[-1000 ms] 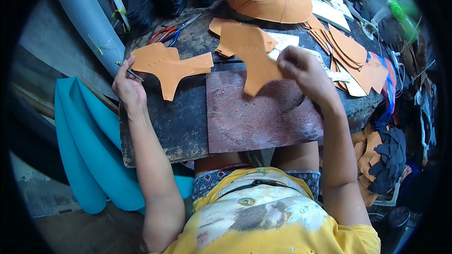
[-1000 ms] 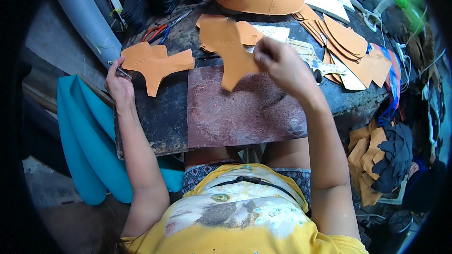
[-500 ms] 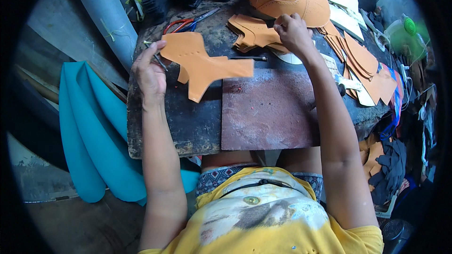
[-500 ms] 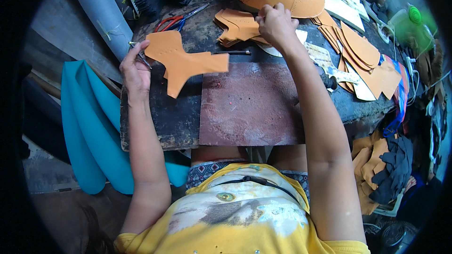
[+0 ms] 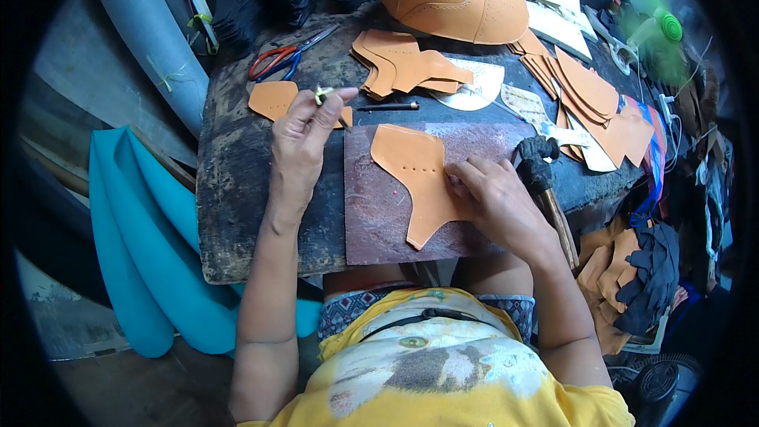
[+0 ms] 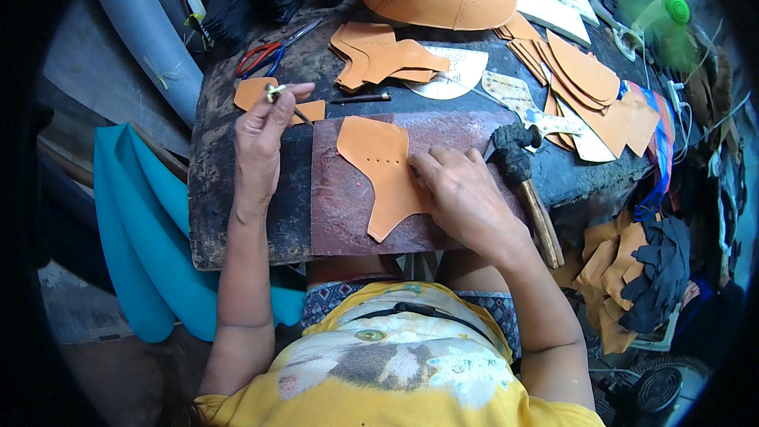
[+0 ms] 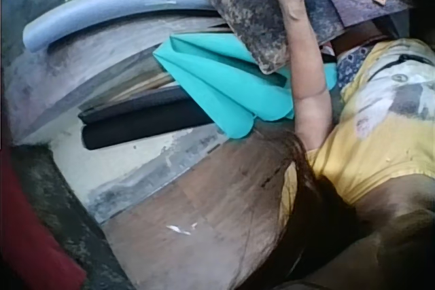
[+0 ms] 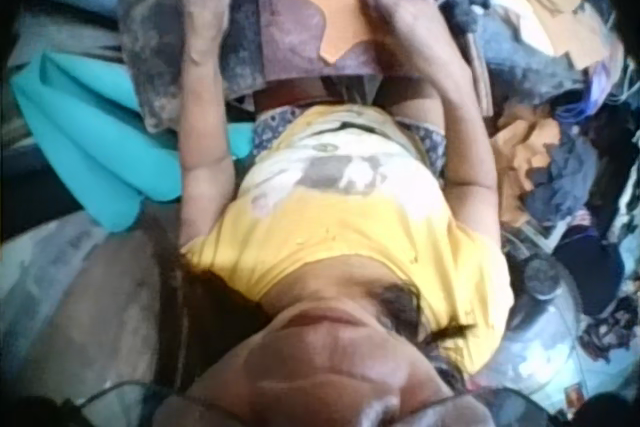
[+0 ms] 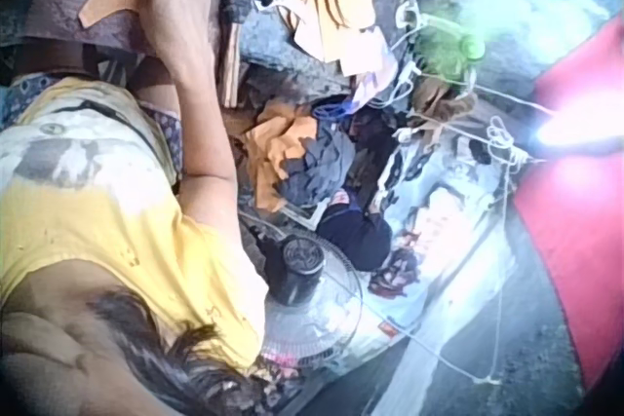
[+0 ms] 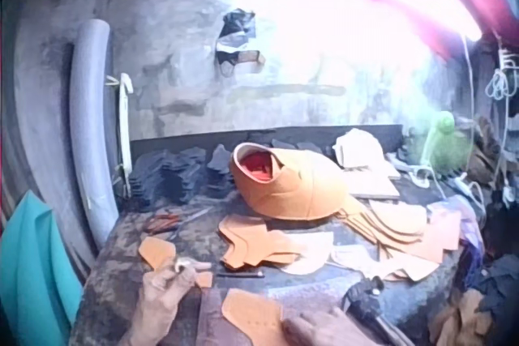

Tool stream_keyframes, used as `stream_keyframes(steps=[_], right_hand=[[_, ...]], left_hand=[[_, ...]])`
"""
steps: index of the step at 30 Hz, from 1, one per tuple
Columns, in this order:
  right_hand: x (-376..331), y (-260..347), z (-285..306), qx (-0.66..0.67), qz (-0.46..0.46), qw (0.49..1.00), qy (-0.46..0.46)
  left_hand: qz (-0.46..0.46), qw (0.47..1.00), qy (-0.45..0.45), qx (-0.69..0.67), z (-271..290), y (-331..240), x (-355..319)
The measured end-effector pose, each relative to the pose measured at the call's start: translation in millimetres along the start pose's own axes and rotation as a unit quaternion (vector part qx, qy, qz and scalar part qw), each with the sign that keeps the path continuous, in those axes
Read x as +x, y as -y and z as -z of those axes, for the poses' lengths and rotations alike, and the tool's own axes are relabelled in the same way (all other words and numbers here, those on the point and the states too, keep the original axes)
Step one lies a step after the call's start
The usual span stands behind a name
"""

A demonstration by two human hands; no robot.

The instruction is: The person uses a hammer and punch to make holes in tan leather pieces on a workbench. They then handle pink foam pieces, stacking and aligning them on the bench.

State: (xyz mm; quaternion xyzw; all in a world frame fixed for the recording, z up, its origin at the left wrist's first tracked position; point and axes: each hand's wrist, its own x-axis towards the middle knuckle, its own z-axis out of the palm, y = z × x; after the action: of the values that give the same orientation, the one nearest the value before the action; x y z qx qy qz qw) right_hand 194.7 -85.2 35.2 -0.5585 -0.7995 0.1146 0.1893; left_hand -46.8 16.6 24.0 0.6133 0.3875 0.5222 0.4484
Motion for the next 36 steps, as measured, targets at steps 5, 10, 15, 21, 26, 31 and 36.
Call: stream_keyframes(steps=[5,10,15,21,26,31,36], right_hand=[[-18,-8,5,-0.062,-0.006,0.987,-0.145],[-65,-22,18,-0.178,-0.174,0.957,-0.148],[-104,-35,18,-0.116,-0.255,0.952,-0.126],[-97,-38,35,0.053,-0.199,0.95,-0.233],[-78,-11,54,0.272,-0.225,0.918,-0.183],[-54,6,66,0.464,-0.203,0.857,-0.093],[-29,19,63,0.332,-0.034,0.93,-0.15]], left_hand=[[0.073,0.981,0.037,-0.176,-15,-4,-7],[0.088,0.986,0.084,-0.116,-29,0,-22],[0.076,0.993,0.084,0.014,-40,10,-27],[0.054,0.976,0.111,0.181,-43,2,-32],[0.028,0.978,0.1,0.183,-45,-2,-31],[-0.017,0.972,0.112,0.206,-44,-1,-30],[-0.037,0.968,0.11,0.221,-45,-3,-32]])
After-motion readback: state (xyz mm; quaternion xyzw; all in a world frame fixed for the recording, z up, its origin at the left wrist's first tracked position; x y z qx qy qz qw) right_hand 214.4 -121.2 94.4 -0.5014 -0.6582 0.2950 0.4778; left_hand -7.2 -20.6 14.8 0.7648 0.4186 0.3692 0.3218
